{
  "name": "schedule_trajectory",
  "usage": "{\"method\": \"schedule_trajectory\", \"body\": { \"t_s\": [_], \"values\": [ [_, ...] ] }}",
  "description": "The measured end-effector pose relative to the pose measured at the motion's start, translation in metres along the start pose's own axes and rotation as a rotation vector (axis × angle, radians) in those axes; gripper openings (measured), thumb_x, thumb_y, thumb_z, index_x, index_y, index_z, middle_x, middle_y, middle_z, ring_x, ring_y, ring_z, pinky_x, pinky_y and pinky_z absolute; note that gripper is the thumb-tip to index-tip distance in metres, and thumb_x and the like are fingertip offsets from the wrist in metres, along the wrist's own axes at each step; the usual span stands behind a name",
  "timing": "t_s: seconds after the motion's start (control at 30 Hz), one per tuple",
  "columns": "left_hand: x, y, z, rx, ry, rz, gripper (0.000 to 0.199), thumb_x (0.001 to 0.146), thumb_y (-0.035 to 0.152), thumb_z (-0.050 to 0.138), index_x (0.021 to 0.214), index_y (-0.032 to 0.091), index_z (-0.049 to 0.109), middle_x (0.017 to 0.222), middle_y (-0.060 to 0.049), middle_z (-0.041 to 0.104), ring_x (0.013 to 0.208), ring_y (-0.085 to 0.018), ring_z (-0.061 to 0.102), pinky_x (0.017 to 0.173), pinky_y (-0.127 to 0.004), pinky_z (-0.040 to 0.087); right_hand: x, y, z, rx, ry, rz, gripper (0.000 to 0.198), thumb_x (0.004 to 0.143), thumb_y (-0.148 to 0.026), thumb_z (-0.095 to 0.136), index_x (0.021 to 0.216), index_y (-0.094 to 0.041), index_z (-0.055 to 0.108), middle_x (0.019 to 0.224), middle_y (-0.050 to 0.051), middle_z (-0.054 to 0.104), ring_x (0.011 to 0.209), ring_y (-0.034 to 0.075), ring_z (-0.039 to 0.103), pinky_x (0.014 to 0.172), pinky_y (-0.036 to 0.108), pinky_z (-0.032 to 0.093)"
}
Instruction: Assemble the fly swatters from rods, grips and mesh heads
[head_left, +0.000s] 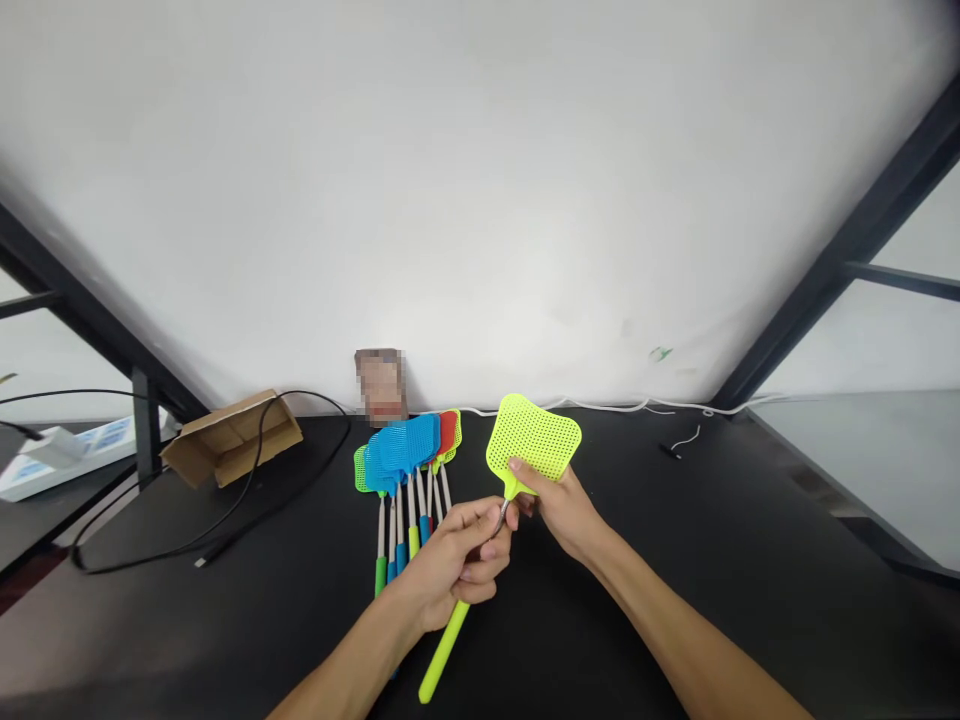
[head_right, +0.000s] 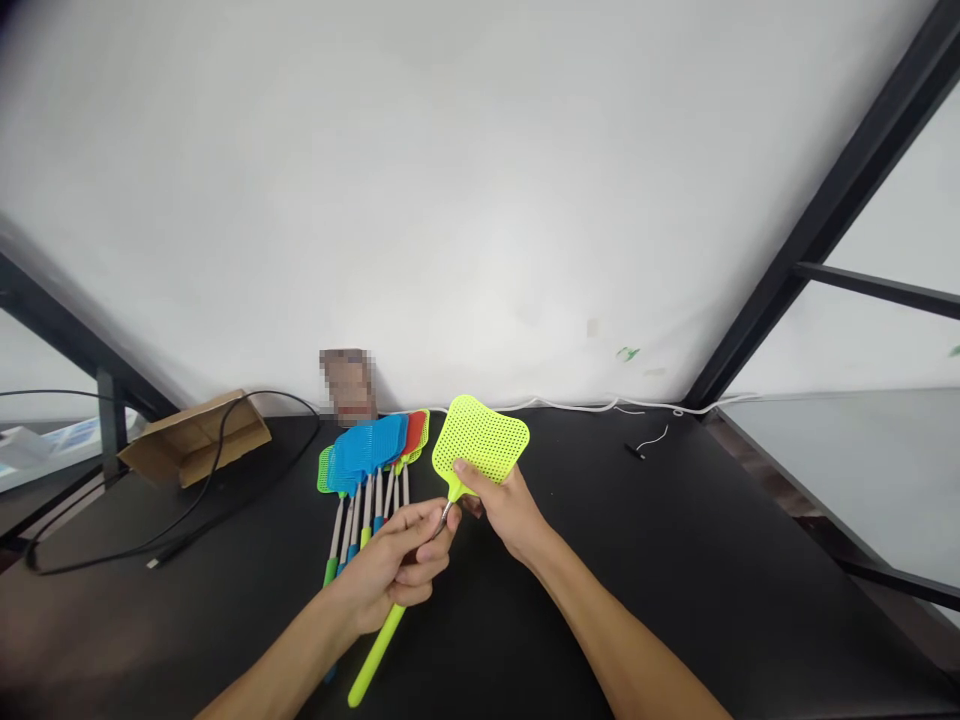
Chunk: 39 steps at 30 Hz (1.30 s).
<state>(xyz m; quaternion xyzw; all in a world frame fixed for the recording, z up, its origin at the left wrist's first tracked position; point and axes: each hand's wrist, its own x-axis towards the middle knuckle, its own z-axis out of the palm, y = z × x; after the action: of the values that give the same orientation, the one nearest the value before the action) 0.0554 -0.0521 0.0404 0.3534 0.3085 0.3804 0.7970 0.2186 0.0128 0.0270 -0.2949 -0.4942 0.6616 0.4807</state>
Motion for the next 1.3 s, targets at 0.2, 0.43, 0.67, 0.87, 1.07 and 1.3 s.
{"method": "schedule_trajectory", "body": {
  "t_s": [0.2, 0.43, 0.67, 0.87, 1.07, 1.3],
  "values": [
    [0.0, 0.002, 0.0, 0.103, 0.047, 0.031, 0.029, 0.101, 0.046, 0.059, 0.094, 0.018, 0.057, 0.068, 0.007, 0.036, 0.045, -0.002, 0.012, 0.037, -0.015, 0.008, 0.002, 0.011, 0.005, -0.047, 0.087, -0.047, 0.037, 0.088, -0.049, 0.073, 0.079, -0.021, 0.051, 0.06, -0.007, 0.046, 0.045, 0.009, 0.044, 0.046, 0.025, 0.03],
    [0.005, -0.005, 0.004, 0.148, 0.156, 0.085, 0.032, 0.098, 0.049, 0.061, 0.092, 0.018, 0.056, 0.068, 0.007, 0.041, 0.044, -0.001, 0.014, 0.037, -0.016, 0.01, 0.003, 0.014, 0.007, -0.151, 0.093, 0.002, 0.043, 0.093, -0.052, 0.067, 0.069, -0.02, 0.05, 0.054, -0.007, 0.042, 0.045, 0.008, 0.041, 0.044, 0.023, 0.03],
    [0.009, 0.014, -0.009, 0.372, 0.537, 0.422, 0.033, 0.095, 0.052, 0.062, 0.1, 0.019, 0.057, 0.073, -0.001, 0.066, 0.056, -0.013, 0.058, 0.047, -0.022, 0.04, -0.003, 0.014, 0.017, -0.261, -0.079, 0.133, 0.047, 0.098, -0.062, 0.052, 0.077, -0.02, 0.057, 0.059, -0.003, 0.053, 0.051, 0.011, 0.049, 0.043, 0.022, 0.036],
    [0.013, 0.018, -0.031, 0.613, 0.806, 0.551, 0.035, 0.097, 0.054, 0.058, 0.104, 0.022, 0.048, 0.074, -0.002, 0.07, 0.061, -0.017, 0.061, 0.056, -0.026, 0.042, -0.013, 0.023, 0.024, -0.581, -0.208, 0.107, 0.044, 0.1, -0.055, 0.053, 0.078, -0.019, 0.062, 0.071, 0.001, 0.063, 0.064, 0.013, 0.058, 0.055, 0.023, 0.039],
    [0.017, 0.007, -0.032, 0.673, 0.786, 0.663, 0.028, 0.101, 0.05, 0.054, 0.097, 0.024, 0.042, 0.072, 0.003, 0.059, 0.098, -0.025, 0.074, 0.078, -0.032, 0.049, -0.019, 0.024, 0.04, -0.654, -0.254, -0.022, 0.038, 0.101, -0.048, 0.054, 0.078, -0.019, 0.061, 0.07, -0.002, 0.06, 0.063, 0.012, 0.053, 0.059, 0.024, 0.035],
    [0.021, 0.005, -0.031, 0.555, 0.831, 0.707, 0.031, 0.099, 0.048, 0.058, 0.095, 0.026, 0.037, 0.072, 0.003, 0.063, 0.111, -0.027, 0.072, 0.09, -0.035, 0.049, -0.016, 0.036, 0.041, -0.564, -0.373, -0.044, 0.021, 0.101, -0.033, 0.05, 0.087, -0.02, 0.058, 0.077, -0.001, 0.06, 0.068, 0.013, 0.054, 0.064, 0.023, 0.039]
  ]
}}
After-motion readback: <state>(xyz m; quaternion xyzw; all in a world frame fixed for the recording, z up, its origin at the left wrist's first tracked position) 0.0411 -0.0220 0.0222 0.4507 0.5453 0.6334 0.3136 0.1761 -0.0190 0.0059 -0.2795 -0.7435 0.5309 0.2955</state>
